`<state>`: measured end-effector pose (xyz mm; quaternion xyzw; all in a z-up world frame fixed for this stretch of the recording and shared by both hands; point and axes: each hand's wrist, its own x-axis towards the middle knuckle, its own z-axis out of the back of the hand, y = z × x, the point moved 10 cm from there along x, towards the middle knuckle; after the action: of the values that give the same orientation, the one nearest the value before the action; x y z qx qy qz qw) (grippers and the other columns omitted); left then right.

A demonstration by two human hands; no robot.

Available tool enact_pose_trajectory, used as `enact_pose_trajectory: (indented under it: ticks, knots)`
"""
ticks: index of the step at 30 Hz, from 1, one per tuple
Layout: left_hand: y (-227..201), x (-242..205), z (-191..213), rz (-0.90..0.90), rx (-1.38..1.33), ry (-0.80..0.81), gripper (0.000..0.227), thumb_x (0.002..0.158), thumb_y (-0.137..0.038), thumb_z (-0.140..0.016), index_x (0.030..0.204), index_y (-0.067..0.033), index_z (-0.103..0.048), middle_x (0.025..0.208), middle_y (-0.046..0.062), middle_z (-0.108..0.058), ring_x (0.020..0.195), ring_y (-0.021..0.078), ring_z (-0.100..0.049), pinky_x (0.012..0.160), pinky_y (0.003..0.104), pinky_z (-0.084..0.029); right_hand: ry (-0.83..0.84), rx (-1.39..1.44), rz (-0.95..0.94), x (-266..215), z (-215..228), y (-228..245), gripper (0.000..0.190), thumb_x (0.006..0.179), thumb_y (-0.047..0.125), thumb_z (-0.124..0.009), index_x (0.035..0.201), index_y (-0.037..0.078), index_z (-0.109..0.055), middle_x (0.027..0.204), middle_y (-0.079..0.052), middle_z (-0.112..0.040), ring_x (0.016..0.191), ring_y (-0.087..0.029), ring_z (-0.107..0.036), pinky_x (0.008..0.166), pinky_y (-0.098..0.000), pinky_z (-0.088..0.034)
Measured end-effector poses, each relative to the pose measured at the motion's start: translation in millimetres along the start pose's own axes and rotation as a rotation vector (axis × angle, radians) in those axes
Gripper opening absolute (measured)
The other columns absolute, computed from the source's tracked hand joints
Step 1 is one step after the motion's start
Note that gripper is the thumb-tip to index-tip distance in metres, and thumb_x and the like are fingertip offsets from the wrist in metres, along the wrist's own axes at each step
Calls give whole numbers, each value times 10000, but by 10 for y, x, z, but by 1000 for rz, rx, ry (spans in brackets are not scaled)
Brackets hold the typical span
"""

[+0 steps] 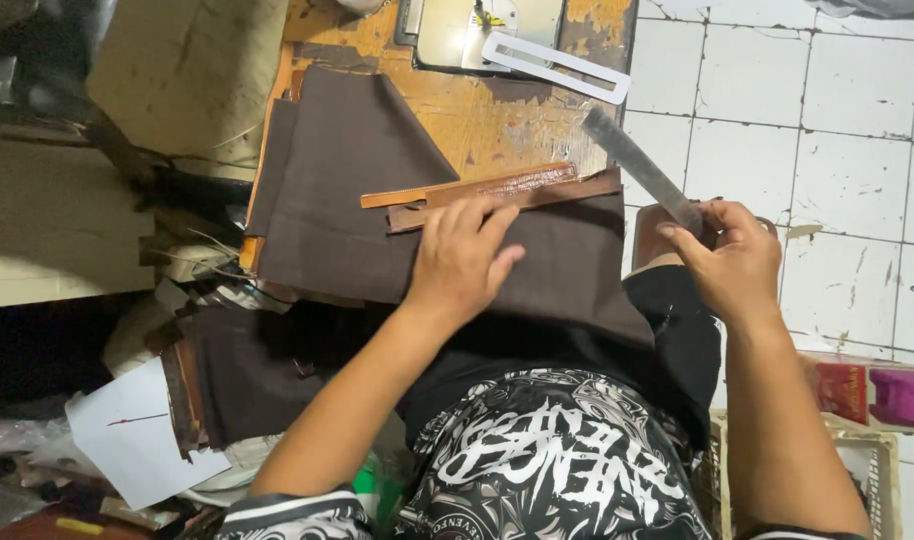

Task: Measuring, marking, and aligning leather components for bag assembly using a ruler and pen

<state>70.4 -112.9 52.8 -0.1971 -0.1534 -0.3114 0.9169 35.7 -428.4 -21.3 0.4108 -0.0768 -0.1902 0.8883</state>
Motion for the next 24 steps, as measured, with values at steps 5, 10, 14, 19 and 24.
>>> enact_pose_trajectory:
  ticks: [5, 10, 14, 19, 24]
  knots:
    - [-85, -400, -127, 70, 5, 52, 817, 866, -559, -760, 1471, -69, -516, 1490, 193, -485, 1397, 412, -430, 1158, 602, -307, -1, -124, 414, 138, -347, 737, 290, 898, 258, -902, 1123, 135, -767, 964, -56, -705, 875, -258, -674, 756, -362, -516]
    - [-26, -465, -208, 99, -12, 165, 890, 854, -610, -711, 1515, -51, -501, 1589, 273, -397, 1497, 504, -297, 1190, 712, -159, 102, -258, 670, 184, -789, 1314, 395, 837, 292, -876, 1206, 198, -770, 904, -104, -655, 829, -410, -682, 705, -512, -545]
    - [35, -497, -219, 98, -54, 174, 902, 817, -693, -690, 1512, -143, -522, 1597, 245, -404, 1504, 482, -326, 1187, 724, -187, 136, -397, 659, 310, -997, 1205, 363, 851, 402, -847, 1185, 279, -779, 886, -61, -642, 831, -386, -698, 709, -482, -561]
    - [49, -504, -217, 62, -62, 202, 933, 807, -731, -667, 1529, -164, -501, 1594, 252, -413, 1509, 480, -324, 1197, 721, -172, 148, -404, 581, 334, -1005, 1084, 380, 877, 486, -832, 1205, 307, -765, 911, -49, -636, 882, -359, -708, 712, -466, -561]
    - [214, -610, -166, 107, -7, 119, 864, 911, -707, -579, 1525, -106, -487, 1587, 230, -422, 1485, 456, -369, 1199, 696, -212, 151, -430, 497, 345, -906, 1001, 396, 872, 406, -826, 1245, 297, -748, 958, -25, -677, 924, -322, -721, 758, -451, -571]
